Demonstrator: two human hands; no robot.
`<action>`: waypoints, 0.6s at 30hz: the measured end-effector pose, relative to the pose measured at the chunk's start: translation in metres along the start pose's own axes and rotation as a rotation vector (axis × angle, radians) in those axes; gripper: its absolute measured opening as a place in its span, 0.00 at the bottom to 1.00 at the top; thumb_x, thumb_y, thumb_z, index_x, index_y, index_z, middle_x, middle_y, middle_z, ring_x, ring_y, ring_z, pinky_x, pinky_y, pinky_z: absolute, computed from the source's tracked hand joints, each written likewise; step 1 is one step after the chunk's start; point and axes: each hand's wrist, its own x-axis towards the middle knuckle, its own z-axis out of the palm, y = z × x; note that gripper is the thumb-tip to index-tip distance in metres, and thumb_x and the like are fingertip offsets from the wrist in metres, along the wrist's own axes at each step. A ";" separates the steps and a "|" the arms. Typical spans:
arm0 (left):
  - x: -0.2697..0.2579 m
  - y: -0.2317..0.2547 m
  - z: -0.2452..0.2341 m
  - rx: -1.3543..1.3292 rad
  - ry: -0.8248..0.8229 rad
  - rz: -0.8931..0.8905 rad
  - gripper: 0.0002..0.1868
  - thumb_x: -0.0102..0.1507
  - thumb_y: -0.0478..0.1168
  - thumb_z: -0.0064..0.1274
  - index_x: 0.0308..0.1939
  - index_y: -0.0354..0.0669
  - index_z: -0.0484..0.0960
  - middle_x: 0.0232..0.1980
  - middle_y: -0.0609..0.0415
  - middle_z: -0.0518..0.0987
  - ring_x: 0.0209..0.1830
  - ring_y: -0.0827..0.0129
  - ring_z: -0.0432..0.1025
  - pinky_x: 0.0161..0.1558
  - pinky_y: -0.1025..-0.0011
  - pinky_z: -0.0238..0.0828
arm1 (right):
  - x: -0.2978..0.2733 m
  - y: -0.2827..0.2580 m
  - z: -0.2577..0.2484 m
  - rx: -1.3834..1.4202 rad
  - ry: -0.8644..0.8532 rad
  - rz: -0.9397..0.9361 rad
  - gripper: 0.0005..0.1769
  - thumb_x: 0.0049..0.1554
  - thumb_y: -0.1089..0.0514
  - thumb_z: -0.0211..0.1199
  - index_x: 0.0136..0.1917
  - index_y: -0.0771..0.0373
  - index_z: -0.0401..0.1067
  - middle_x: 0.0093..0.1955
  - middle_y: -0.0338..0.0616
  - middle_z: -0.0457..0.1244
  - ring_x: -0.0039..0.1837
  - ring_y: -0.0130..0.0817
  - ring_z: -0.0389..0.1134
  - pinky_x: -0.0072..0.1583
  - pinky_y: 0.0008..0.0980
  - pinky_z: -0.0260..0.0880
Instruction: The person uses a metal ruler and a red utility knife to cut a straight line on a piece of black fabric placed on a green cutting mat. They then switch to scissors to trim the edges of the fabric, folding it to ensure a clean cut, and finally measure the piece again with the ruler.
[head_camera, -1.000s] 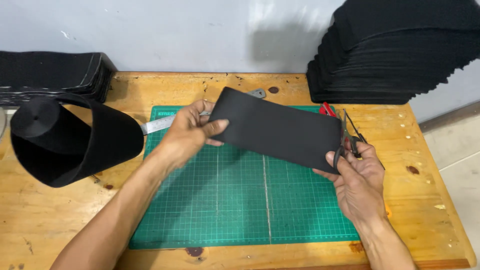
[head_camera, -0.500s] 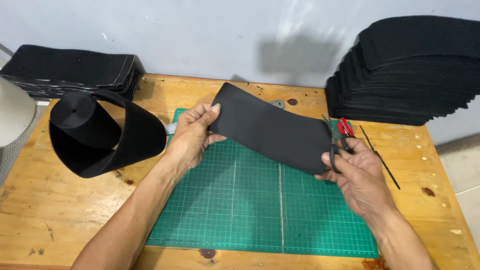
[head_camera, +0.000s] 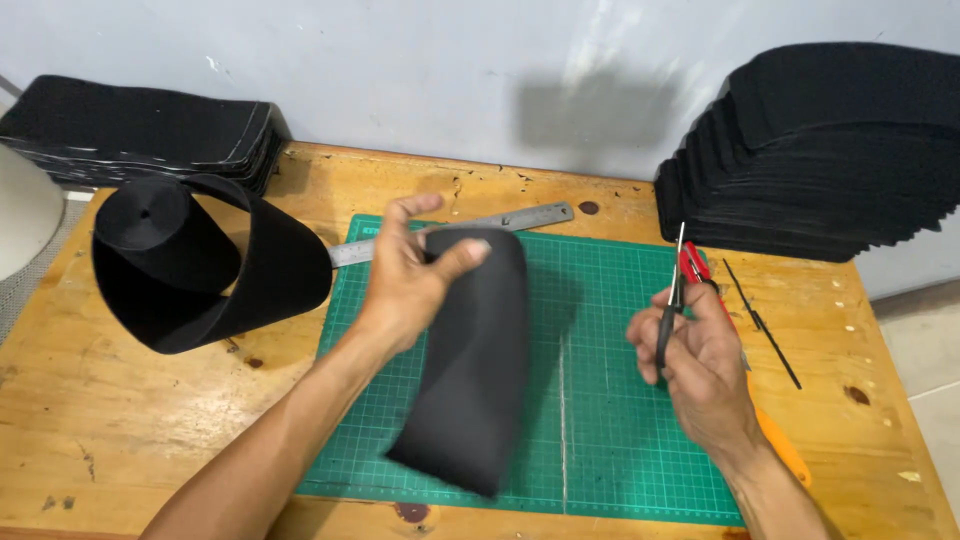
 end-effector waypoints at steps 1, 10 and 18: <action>-0.005 -0.001 0.006 -0.002 -0.004 -0.003 0.37 0.57 0.28 0.68 0.65 0.32 0.63 0.39 0.50 0.78 0.35 0.70 0.75 0.37 0.75 0.81 | 0.000 0.000 0.005 -0.002 0.005 0.001 0.21 0.58 0.57 0.64 0.60 0.64 0.61 0.39 0.51 0.67 0.34 0.26 0.66 0.31 0.19 0.67; -0.047 0.014 0.037 0.543 -0.456 -0.123 0.44 0.56 0.39 0.69 0.70 0.50 0.59 0.41 0.47 0.86 0.46 0.51 0.82 0.49 0.60 0.77 | -0.008 0.012 0.030 0.004 -0.133 0.123 0.29 0.50 0.70 0.70 0.59 0.68 0.57 0.38 0.60 0.69 0.29 0.33 0.70 0.23 0.23 0.68; -0.024 0.034 0.007 0.824 -0.445 0.023 0.29 0.54 0.35 0.70 0.54 0.40 0.69 0.48 0.40 0.80 0.53 0.39 0.77 0.53 0.48 0.76 | -0.005 0.018 0.026 0.051 0.051 0.176 0.26 0.53 0.71 0.66 0.59 0.69 0.55 0.34 0.53 0.66 0.27 0.37 0.69 0.25 0.30 0.74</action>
